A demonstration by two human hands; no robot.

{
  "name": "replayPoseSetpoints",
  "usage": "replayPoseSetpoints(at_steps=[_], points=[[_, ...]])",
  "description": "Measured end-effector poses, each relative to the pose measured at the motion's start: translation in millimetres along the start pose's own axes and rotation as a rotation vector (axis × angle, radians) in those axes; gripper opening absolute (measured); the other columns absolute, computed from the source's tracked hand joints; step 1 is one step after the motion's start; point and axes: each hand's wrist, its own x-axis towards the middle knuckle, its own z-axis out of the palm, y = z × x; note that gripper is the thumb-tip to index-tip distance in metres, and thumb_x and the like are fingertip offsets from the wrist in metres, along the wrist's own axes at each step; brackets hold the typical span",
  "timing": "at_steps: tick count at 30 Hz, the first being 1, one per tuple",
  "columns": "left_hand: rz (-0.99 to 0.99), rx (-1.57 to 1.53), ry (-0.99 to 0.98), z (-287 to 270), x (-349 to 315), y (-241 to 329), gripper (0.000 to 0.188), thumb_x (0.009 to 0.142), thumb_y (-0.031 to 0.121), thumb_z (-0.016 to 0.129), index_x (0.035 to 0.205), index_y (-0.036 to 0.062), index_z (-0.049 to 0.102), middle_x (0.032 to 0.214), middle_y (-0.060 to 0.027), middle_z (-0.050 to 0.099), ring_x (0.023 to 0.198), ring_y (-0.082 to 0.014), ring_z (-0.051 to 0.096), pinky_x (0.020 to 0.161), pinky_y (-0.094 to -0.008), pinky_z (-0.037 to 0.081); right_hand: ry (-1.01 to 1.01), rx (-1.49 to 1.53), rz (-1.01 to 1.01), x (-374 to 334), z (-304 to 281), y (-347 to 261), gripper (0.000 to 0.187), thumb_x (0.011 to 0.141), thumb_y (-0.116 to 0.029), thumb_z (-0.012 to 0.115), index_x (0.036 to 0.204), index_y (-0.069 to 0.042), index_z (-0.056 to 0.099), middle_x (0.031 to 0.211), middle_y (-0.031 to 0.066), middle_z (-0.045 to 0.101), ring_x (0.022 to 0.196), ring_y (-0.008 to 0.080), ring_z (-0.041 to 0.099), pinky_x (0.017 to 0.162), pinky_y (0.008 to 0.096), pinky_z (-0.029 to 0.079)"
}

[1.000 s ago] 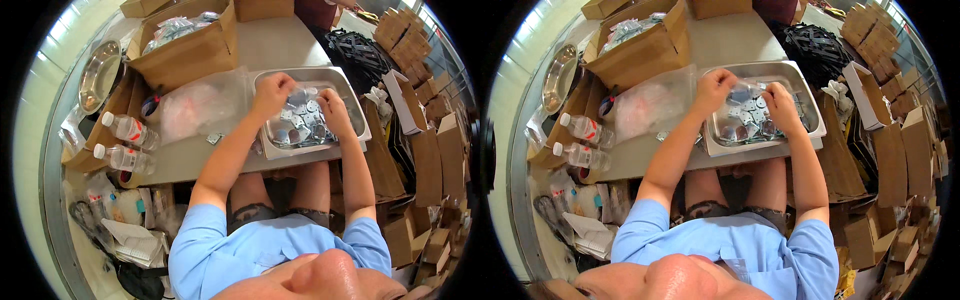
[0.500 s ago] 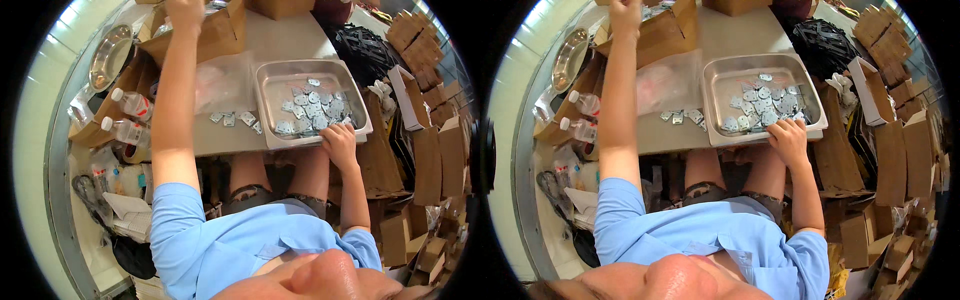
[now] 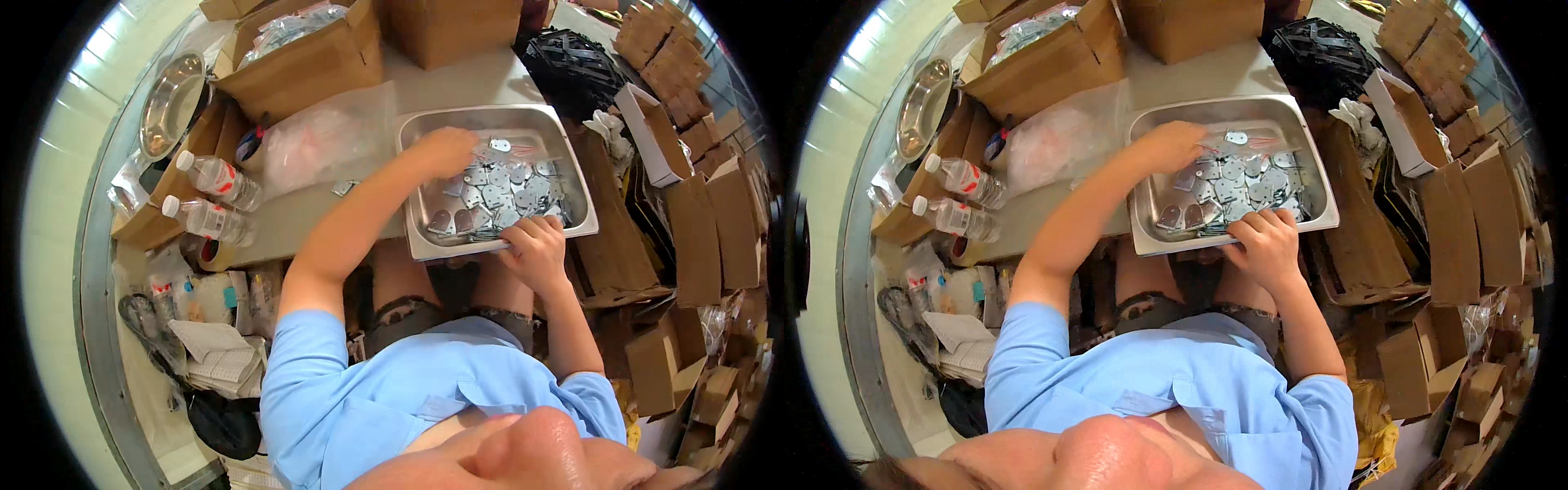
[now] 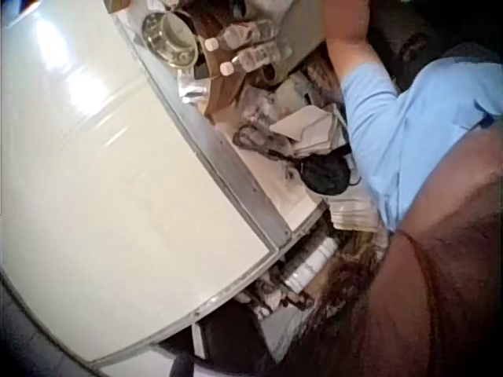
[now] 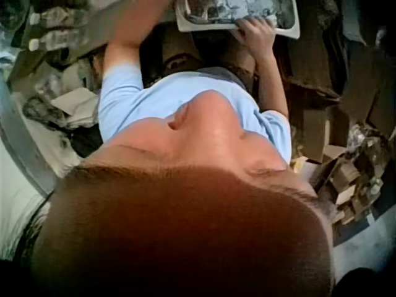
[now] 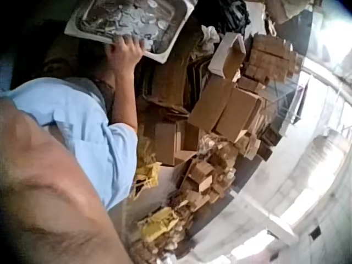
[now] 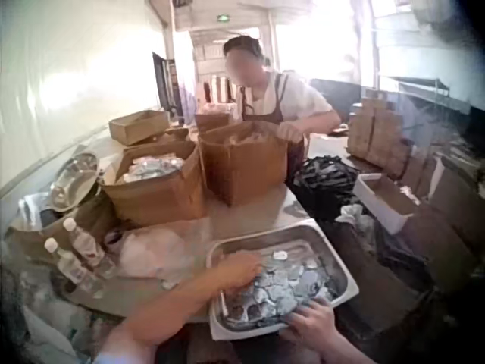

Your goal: The person is placing metal brackets into small plastic bags by hand at a workstation.

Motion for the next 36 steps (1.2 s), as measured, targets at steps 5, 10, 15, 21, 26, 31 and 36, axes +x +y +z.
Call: replayPoseSetpoints(at_steps=[5,10,15,21,26,31,36], points=[[-0.307,0.097,-0.384,12,13,-18,0.024,0.075,0.023,0.065,0.088,0.0027,0.063,0.104,-0.0179,0.061,0.098,-0.0350,0.058,0.080,-0.0444,0.046,-0.037,0.096,0.001,-2,-10,-1,0.026,0.065,-0.029,0.074,0.081,-0.012,0.064,0.077,0.0021,0.061,0.076,0.0212,0.058,0.069,0.0343,0.041],[-0.149,-0.095,-0.050,-21,2,10,0.021,0.071,0.020,0.069,0.080,0.0023,0.061,0.090,-0.0147,0.063,0.079,-0.0310,0.059,0.070,-0.0387,0.047,-0.017,0.270,0.128,6,-12,12,0.030,0.068,-0.026,0.075,0.087,-0.007,0.063,0.085,0.0069,0.063,0.083,0.0272,0.058,0.075,0.0374,0.043],[-0.055,-0.685,0.090,-17,-1,40,0.019,0.071,0.015,0.071,0.082,0.0022,0.062,0.078,-0.0084,0.064,0.070,-0.0200,0.060,0.064,-0.0314,0.047,0.212,0.497,0.381,49,5,27,0.025,0.073,-0.017,0.070,0.090,-0.001,0.061,0.086,0.0089,0.063,0.083,0.0269,0.059,0.075,0.0356,0.045],[-0.230,-1.170,0.005,-19,0,32,0.018,0.078,0.015,0.071,0.088,0.0011,0.063,0.075,0.0018,0.060,0.073,-0.0067,0.055,0.062,-0.0231,0.045,-0.130,0.840,0.633,56,15,45,0.018,0.080,-0.012,0.067,0.088,0.002,0.059,0.073,0.0048,0.061,0.067,0.0094,0.053,0.062,0.0254,0.044],[-0.131,-1.297,0.171,-22,2,41,0.012,0.081,0.013,0.069,0.079,0.0018,0.063,0.070,0.0011,0.060,0.063,-0.0047,0.052,0.057,-0.0210,0.042,-0.153,0.874,0.681,54,21,49,0.015,0.080,-0.011,0.066,0.086,0.000,0.059,0.072,0.0039,0.059,0.066,0.0082,0.050,0.060,0.0257,0.043],[-0.109,-1.274,0.172,-16,-2,23,0.014,0.080,0.010,0.070,0.072,0.0033,0.062,0.067,0.0012,0.059,0.060,-0.0036,0.050,0.057,-0.0186,0.040,-0.227,0.744,0.619,57,19,41,0.013,0.080,-0.010,0.067,0.085,0.000,0.061,0.072,0.0054,0.060,0.066,0.0100,0.053,0.060,0.0258,0.044],[-0.134,-1.233,0.219,-9,0,26,0.014,0.079,0.008,0.071,0.070,0.0024,0.061,0.065,0.0022,0.057,0.060,-0.0034,0.048,0.057,-0.0171,0.039,0.007,0.627,0.621,59,20,38,0.016,0.079,-0.007,0.066,0.093,0.000,0.061,0.080,0.0062,0.064,0.070,0.0129,0.058,0.063,0.0255,0.046]])
